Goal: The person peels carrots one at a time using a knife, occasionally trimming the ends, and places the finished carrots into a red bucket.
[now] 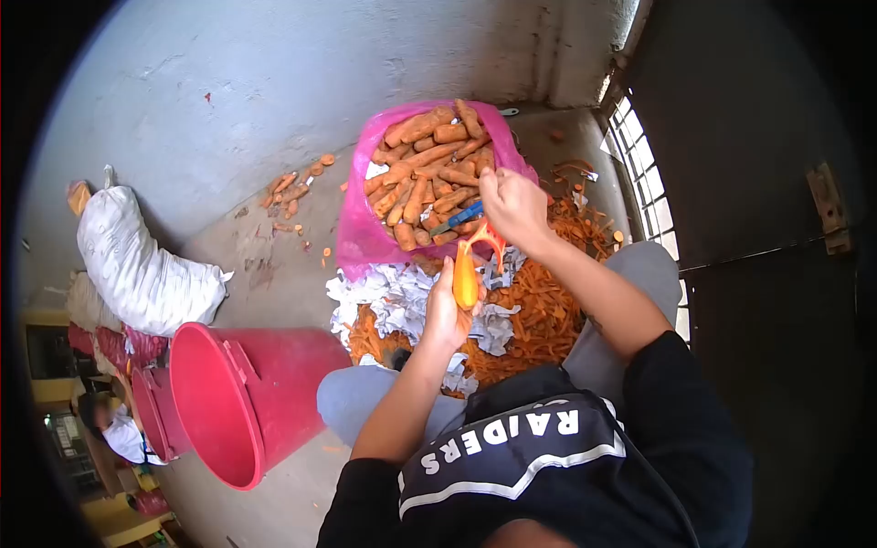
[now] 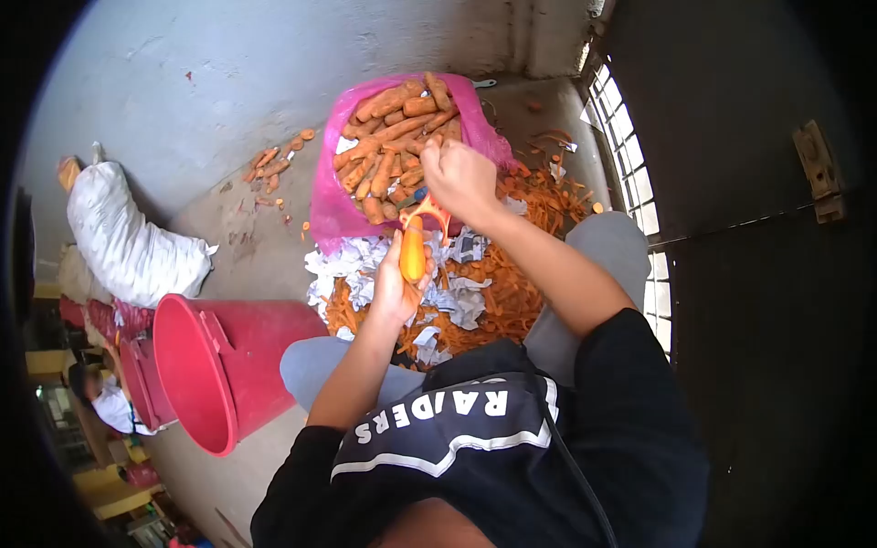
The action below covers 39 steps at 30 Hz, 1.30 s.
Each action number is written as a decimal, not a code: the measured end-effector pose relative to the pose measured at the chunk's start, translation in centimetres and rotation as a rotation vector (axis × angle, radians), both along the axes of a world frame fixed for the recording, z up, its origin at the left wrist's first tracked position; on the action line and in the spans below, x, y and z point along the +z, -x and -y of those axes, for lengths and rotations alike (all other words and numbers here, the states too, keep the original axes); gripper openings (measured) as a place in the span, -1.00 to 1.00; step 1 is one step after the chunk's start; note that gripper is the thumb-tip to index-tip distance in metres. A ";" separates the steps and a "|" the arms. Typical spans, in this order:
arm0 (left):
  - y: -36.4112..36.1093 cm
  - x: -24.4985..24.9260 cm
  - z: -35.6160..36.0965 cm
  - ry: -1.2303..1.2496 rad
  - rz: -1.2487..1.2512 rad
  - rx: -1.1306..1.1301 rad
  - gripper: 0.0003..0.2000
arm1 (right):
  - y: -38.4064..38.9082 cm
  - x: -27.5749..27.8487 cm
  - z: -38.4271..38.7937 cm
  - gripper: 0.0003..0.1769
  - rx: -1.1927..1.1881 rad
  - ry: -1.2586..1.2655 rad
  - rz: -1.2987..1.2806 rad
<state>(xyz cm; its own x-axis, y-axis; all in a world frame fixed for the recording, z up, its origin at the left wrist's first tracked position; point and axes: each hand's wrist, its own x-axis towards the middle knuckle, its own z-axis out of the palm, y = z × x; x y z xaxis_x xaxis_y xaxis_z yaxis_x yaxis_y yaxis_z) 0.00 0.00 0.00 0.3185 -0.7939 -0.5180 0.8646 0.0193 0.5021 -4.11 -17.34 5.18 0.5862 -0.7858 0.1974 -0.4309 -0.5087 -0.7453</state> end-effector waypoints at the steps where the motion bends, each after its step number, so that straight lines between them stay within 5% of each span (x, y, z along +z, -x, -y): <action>1: -0.1 -0.3 0.2 -0.012 0.008 0.026 -0.58 | 0.3 0.1 -0.7 -0.45 0.050 0.014 0.013; 9: 0.3 0.9 1.3 -0.100 0.064 0.193 -0.66 | 0.3 -0.6 -4.0 -0.48 0.202 0.174 -0.027; 17: 1.3 2.6 1.4 -0.047 0.327 0.025 -0.61 | -0.7 -0.2 0.5 -0.48 -0.095 0.124 -0.036; 23: 1.7 2.6 0.6 -0.004 0.245 -0.059 -0.55 | -0.4 -0.5 6.2 -0.39 -0.341 0.029 -0.057; 27: 0.5 1.7 0.3 -0.013 0.023 0.019 -0.52 | -0.3 0.1 2.8 -0.40 -0.146 -0.032 -0.046; 31: -0.1 0.4 0.1 -0.030 0.067 0.089 -0.64 | 0.2 0.2 -1.4 -0.42 0.081 0.014 0.011; 37: 0.8 2.5 1.7 -0.190 -0.002 0.314 -0.71 | 0.1 -1.2 -4.0 -0.44 0.171 0.146 -0.015; 39: 0.8 1.8 1.2 -0.161 0.044 0.218 -0.70 | 0.1 -1.3 -3.8 -0.44 0.161 0.161 -0.027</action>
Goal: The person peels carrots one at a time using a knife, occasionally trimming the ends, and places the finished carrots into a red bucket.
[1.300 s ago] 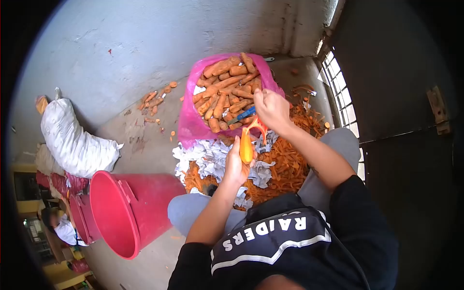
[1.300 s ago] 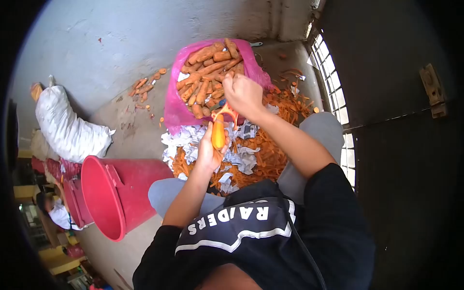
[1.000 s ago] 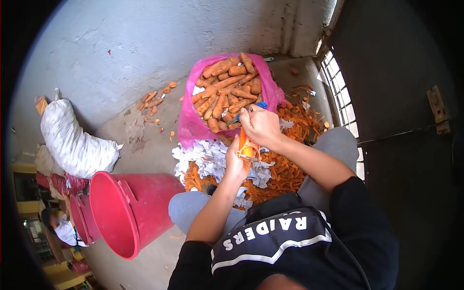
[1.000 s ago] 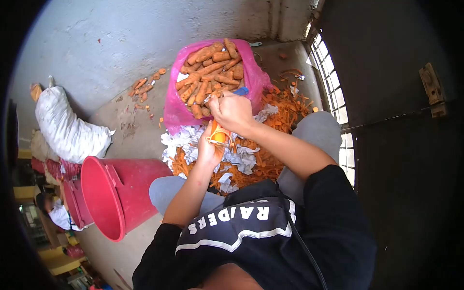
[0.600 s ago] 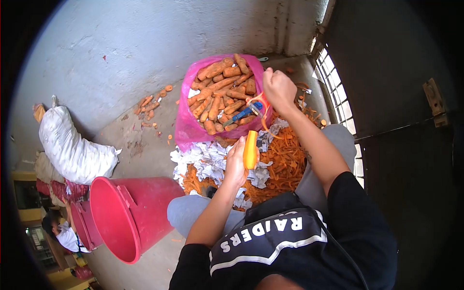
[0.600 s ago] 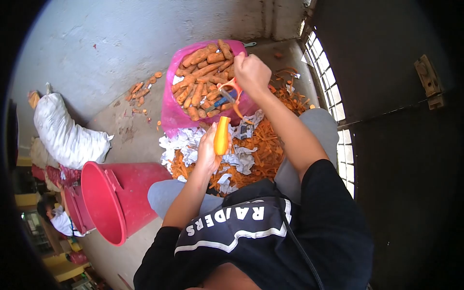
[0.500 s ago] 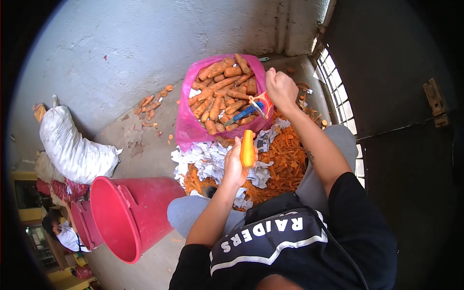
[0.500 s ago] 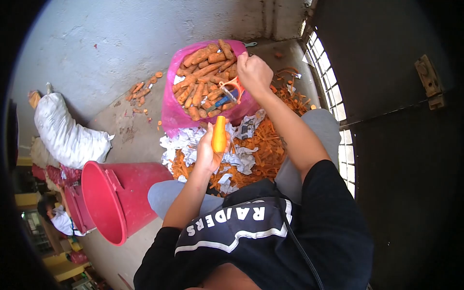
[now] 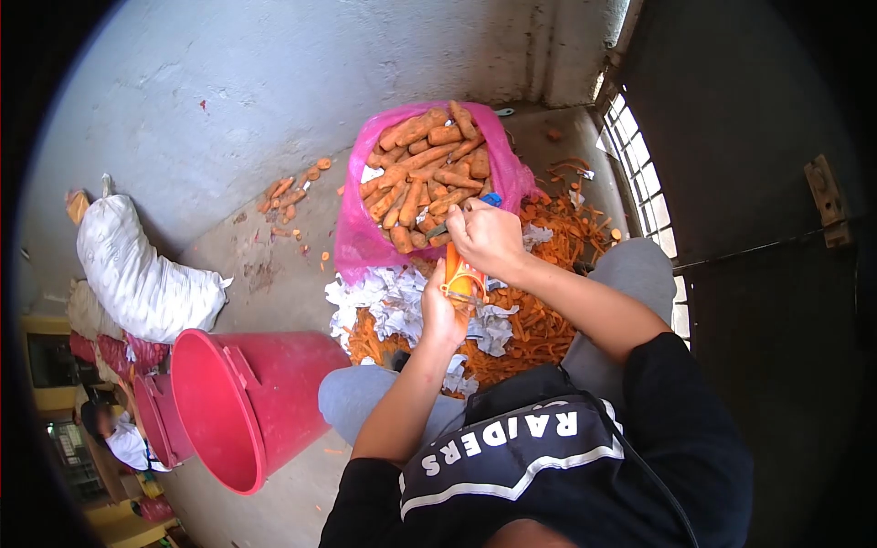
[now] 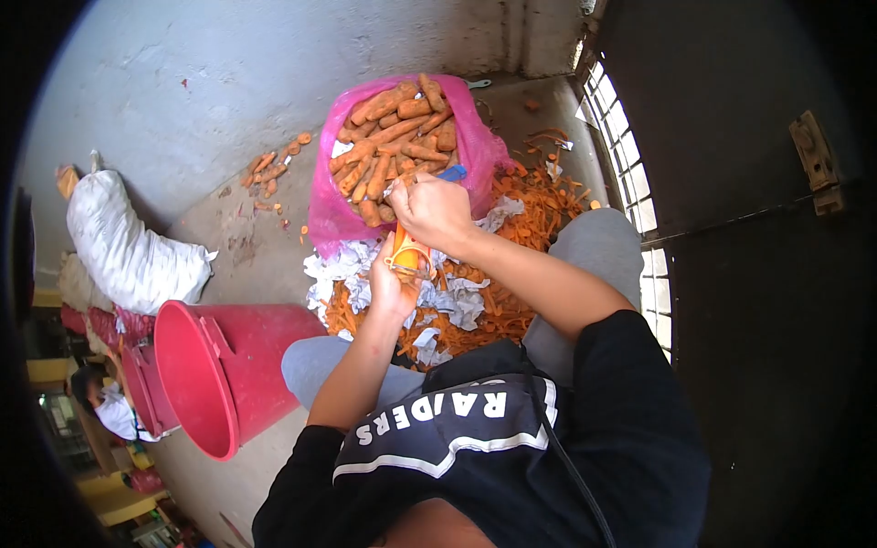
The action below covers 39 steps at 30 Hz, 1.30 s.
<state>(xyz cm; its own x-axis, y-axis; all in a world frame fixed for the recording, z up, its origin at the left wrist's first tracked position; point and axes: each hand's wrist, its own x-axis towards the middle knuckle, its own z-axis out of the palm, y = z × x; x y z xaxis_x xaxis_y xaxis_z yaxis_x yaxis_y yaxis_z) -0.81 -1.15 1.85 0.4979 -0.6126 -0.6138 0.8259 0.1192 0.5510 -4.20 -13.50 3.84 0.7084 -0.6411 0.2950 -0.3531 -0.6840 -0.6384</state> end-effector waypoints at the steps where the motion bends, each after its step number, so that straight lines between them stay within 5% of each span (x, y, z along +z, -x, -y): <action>1: 0.0 -0.3 -0.2 0.011 0.020 -0.048 -0.70 | -0.1 0.1 0.2 -0.44 -0.010 0.001 -0.006; 8: 0.0 0.6 0.2 0.056 0.187 -0.093 -0.68 | -0.6 0.6 1.3 -0.44 -0.051 0.008 0.065; 18: 1.3 1.3 -0.8 0.117 0.187 -0.247 -0.56 | -0.3 1.8 10.2 -0.40 -0.550 -0.087 0.088; 28: -0.6 -0.4 -0.3 0.048 0.035 -0.048 -0.69 | 0.1 1.2 1.7 -0.47 -0.047 -0.132 0.055; 39: 0.4 0.1 0.2 0.021 0.050 -0.048 -0.68 | -0.2 0.5 1.1 -0.46 -0.058 0.026 0.027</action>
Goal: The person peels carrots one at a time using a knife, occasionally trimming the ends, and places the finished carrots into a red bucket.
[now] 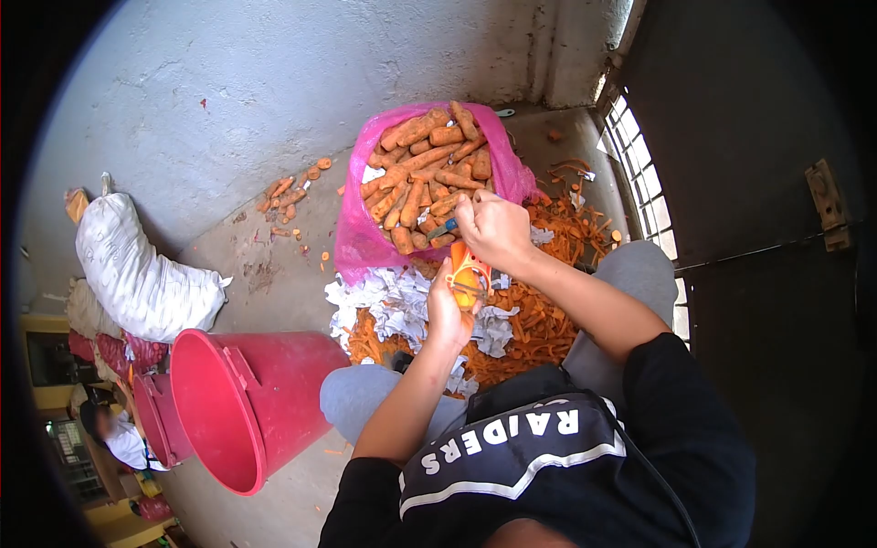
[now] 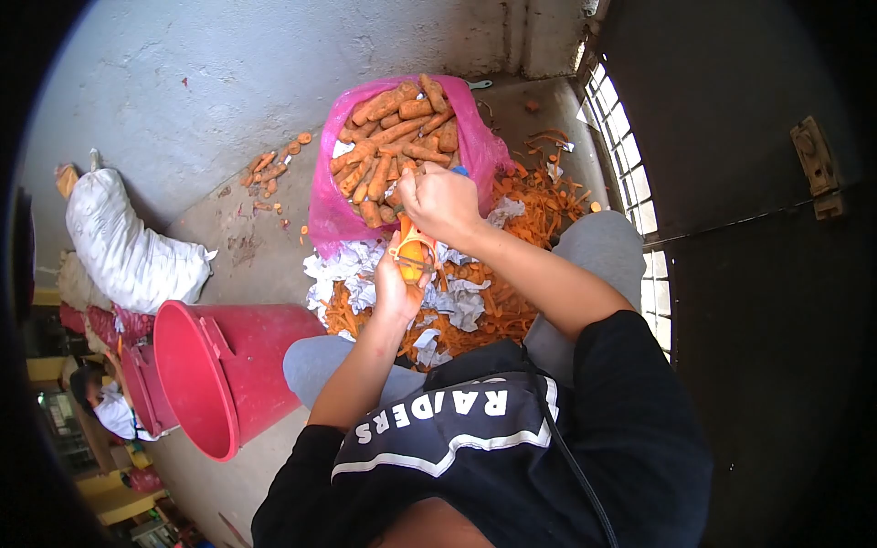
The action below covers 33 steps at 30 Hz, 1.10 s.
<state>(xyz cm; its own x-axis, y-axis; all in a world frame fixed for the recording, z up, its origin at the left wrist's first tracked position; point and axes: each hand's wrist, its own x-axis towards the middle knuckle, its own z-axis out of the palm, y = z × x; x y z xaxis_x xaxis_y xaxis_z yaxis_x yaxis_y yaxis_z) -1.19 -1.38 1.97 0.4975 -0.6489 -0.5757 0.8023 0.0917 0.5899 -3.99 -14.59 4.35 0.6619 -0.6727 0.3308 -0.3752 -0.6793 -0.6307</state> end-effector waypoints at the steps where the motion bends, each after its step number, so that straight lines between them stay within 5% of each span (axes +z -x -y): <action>1: 0.2 0.3 -0.1 0.016 0.072 -0.024 -0.66 | -0.1 0.2 0.5 -0.46 -0.047 -0.009 0.003; 9: 1.2 2.0 -0.6 0.101 0.251 -0.245 -0.54 | -0.5 1.5 7.6 -0.47 -0.382 0.001 0.058; 22: -1.3 -0.9 -0.3 0.112 -0.134 -0.026 -0.64 | 0.5 1.8 1.6 -0.43 -0.005 -0.155 0.045; 28: -1.0 -0.7 0.4 0.043 -0.135 0.104 -0.70 | 0.7 1.3 -0.5 -0.49 0.097 -0.065 0.016; 33: -0.8 -1.5 0.1 0.146 -0.024 -0.007 -0.71 | 0.5 0.7 -0.9 -0.51 0.100 0.012 -0.015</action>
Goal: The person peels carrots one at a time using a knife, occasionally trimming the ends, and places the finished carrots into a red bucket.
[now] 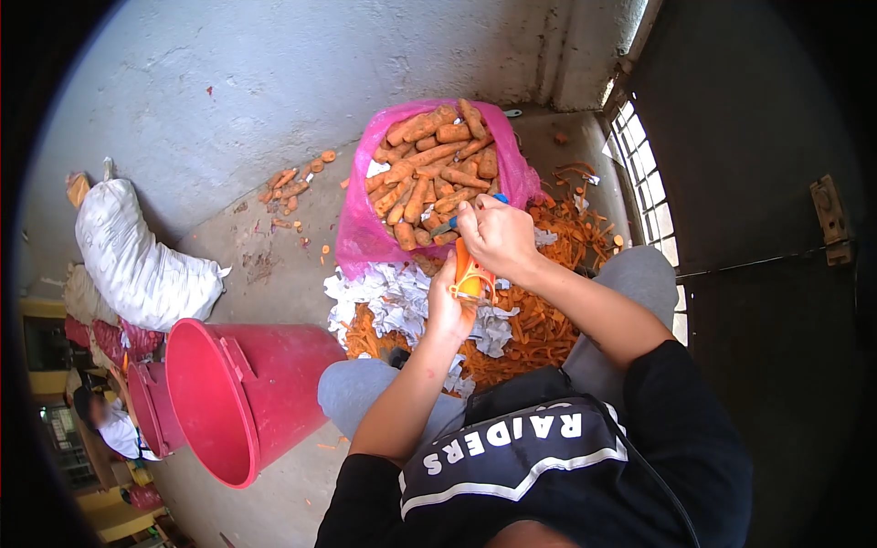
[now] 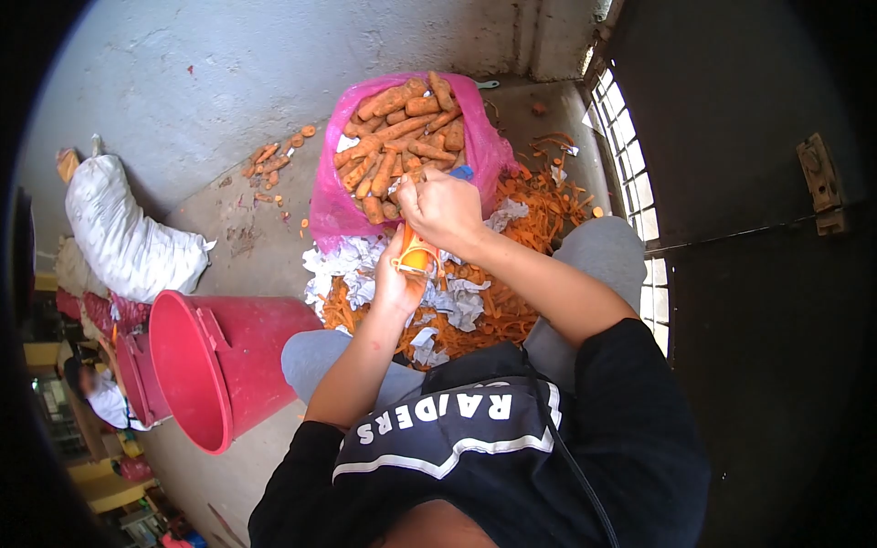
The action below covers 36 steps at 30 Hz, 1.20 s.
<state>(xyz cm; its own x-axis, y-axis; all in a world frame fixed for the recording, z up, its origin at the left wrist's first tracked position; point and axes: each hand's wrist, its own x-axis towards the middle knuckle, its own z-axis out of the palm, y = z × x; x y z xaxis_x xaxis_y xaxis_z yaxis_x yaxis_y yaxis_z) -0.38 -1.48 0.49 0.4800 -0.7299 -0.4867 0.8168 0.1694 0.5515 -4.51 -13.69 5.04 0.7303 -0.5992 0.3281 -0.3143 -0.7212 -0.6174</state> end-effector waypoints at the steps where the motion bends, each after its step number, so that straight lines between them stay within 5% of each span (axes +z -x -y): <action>1: 0.2 0.4 0.2 -0.022 0.030 0.007 -0.70 | -0.1 -0.1 0.2 -0.49 -0.022 -0.002 0.020; 6: 0.2 0.5 0.0 -0.066 0.186 -0.078 -0.66 | -0.7 0.5 2.5 -0.47 -0.139 0.046 0.043; 10: 1.3 3.1 -0.2 0.017 0.215 -0.253 -0.61 | -1.4 0.4 8.0 -0.44 -0.483 -0.056 0.065; 17: -0.2 1.2 -0.6 0.018 -0.088 -0.106 -0.59 | -0.6 1.0 5.6 -0.42 -0.360 -0.078 0.049; 26: -0.7 0.7 0.1 -0.131 -0.051 0.053 -0.69 | 0.2 0.3 -0.1 -0.45 -0.010 -0.067 -0.009; 36: 1.2 0.6 0.0 -0.111 0.217 -0.005 -0.66 | -1.1 0.1 3.1 -0.48 -0.185 0.056 0.069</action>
